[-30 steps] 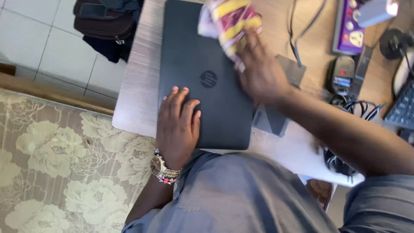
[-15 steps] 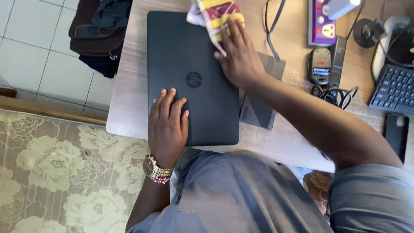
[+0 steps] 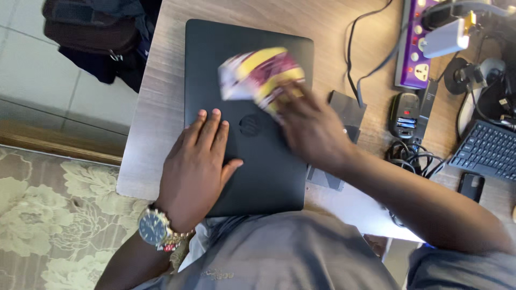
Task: The person handles a coiled charger cable, a wall adapter, and a phone on a desk, then inserts batteries into a rectangular power device and a small charger unit. They then wipe a closed laptop with a cloth, open its back panel, and hold the panel while touching the exposed internals.
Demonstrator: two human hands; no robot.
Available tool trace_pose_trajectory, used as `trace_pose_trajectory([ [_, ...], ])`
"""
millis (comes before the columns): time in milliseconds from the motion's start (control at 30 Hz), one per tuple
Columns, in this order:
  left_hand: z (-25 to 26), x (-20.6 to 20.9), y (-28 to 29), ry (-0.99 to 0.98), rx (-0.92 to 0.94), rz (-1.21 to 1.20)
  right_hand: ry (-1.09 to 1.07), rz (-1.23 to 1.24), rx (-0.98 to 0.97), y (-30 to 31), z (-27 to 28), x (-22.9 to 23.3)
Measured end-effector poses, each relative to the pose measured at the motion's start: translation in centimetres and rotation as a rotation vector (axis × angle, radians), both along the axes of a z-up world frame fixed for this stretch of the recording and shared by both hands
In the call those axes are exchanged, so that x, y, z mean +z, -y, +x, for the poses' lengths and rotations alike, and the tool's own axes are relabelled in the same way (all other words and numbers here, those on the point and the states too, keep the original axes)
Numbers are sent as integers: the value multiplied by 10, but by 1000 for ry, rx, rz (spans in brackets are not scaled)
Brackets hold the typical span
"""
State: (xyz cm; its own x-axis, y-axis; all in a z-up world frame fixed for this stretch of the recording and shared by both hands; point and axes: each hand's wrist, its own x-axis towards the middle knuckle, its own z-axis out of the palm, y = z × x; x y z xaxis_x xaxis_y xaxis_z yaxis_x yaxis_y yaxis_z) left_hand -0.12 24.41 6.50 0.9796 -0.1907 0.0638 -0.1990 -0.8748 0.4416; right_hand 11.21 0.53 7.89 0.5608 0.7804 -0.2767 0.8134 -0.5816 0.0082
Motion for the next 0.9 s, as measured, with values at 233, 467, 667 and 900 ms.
trace_pose_trajectory([
  [233, -1, -9, 0, -6, 5, -108, 59, 401, -117, -9, 56, -11],
  [467, -9, -17, 7, 29, 79, -163, -164, 459, 147, -50, 51, -26],
  [667, -10, -21, 3, 31, 78, -177, -156, 362, -122, -10, 29, -16],
  [900, -16, -28, 5, 65, 108, -157, 8, 500, -49, -29, 69, -41],
])
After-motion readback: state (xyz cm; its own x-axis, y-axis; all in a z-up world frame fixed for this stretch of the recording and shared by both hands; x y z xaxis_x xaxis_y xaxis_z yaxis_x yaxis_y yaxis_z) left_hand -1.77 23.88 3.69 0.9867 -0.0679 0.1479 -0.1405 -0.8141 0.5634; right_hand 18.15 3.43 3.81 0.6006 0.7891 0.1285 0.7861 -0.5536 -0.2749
